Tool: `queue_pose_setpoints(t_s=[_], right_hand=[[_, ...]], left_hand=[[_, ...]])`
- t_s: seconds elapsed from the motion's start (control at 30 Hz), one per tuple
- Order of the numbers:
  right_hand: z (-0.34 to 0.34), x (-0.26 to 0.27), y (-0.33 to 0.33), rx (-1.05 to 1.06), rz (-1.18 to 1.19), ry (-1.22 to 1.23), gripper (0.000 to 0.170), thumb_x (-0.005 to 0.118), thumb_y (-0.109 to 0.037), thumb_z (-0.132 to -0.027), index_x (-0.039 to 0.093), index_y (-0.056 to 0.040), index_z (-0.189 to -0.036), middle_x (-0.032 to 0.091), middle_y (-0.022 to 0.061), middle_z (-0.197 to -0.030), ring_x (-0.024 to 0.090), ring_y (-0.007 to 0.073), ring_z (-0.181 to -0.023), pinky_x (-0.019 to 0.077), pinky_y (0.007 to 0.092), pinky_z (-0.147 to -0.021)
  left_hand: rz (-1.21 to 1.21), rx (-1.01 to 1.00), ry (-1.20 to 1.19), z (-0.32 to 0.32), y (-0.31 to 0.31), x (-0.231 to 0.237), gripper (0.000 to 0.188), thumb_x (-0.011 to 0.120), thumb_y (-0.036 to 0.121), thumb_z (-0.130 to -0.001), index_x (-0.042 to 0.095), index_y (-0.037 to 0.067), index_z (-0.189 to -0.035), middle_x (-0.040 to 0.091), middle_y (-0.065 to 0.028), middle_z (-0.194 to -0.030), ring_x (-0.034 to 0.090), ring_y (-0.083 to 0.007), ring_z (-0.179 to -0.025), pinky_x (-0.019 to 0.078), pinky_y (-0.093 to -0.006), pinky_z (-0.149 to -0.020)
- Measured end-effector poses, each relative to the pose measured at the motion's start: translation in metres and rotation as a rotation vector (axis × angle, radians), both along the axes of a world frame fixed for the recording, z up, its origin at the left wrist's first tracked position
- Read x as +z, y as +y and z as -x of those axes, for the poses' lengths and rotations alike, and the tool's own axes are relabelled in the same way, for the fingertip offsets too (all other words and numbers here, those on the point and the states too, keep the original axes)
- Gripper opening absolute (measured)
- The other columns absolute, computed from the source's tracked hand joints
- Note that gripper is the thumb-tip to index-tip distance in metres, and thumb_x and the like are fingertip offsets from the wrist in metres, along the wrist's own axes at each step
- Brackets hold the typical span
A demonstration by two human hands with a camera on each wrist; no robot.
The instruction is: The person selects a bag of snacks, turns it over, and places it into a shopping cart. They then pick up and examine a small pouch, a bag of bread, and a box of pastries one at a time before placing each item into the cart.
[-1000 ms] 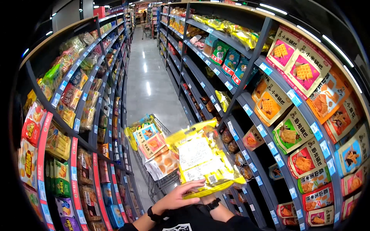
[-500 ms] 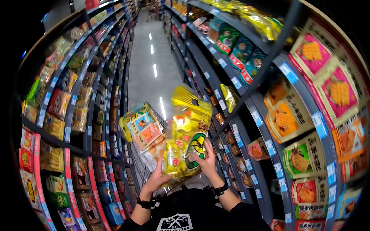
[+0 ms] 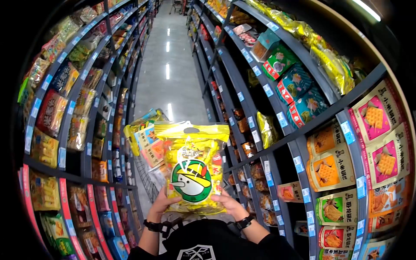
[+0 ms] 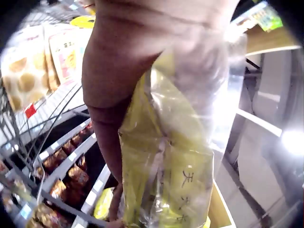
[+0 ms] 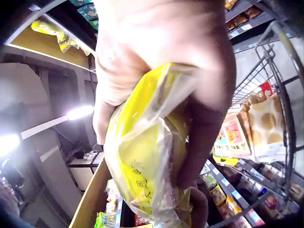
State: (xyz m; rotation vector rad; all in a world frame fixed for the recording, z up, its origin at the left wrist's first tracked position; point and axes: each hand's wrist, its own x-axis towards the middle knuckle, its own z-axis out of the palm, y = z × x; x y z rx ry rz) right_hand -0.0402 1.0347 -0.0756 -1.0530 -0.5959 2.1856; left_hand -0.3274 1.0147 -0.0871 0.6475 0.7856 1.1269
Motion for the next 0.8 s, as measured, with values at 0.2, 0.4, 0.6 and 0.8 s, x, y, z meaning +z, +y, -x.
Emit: queue_pose_setpoints(t_s=[0.2, 0.4, 0.6, 0.8], right_hand=[[0.034, 0.001, 0.06, -0.253, -0.018, -0.046, 0.056, 0.067, -0.006, -0.089, 0.044, -0.0066, -0.14, 0.061, 0.0124, -0.131, 0.064, 0.0267, -0.112, 0.055, 0.0428, -0.096], [0.018, -0.011, 0.155, -0.543, -0.221, -0.007, 0.045, 0.066, -0.011, -0.092, 0.051, -0.0048, -0.133, 0.066, 0.0131, -0.12, 0.069, 0.026, -0.102, 0.0592, 0.0403, -0.085], [-0.029, -0.017, 0.281, -0.627, -0.121, 0.119, 0.035, 0.064, -0.022, -0.094, 0.058, -0.0049, -0.125, 0.07, 0.0095, -0.111, 0.071, 0.0217, -0.089, 0.0603, 0.0342, -0.072], [-0.085, -0.043, 0.382, -0.723, -0.181, 0.224, 0.028, 0.064, -0.031, -0.095, 0.066, -0.0064, -0.108, 0.073, 0.0069, -0.094, 0.07, 0.0225, -0.071, 0.0583, 0.0309, -0.057]], left_hand=[[0.159, 0.029, 0.25, 0.029, 0.036, -0.019, 0.053, 0.067, 0.016, -0.094, 0.044, 0.0, -0.14, 0.064, -0.0126, -0.119, 0.061, -0.0137, -0.106, 0.0493, -0.0275, -0.09], [0.02, 0.232, 0.682, 0.053, 0.02, -0.044, 0.05, 0.071, 0.021, -0.091, 0.051, 0.0, -0.131, 0.069, -0.017, -0.112, 0.068, -0.0202, -0.094, 0.0532, -0.0304, -0.081], [0.044, -0.266, 1.511, 0.083, -0.033, -0.063, 0.067, 0.075, 0.039, -0.081, 0.051, 0.004, -0.133, 0.069, -0.0215, -0.107, 0.066, -0.0392, -0.098, 0.0529, -0.045, -0.085], [0.353, -0.221, 1.536, 0.088, -0.076, -0.105, 0.069, 0.075, 0.043, -0.079, 0.053, 0.003, -0.13, 0.066, -0.0245, -0.111, 0.064, -0.0424, -0.103, 0.0514, -0.0497, -0.086]])
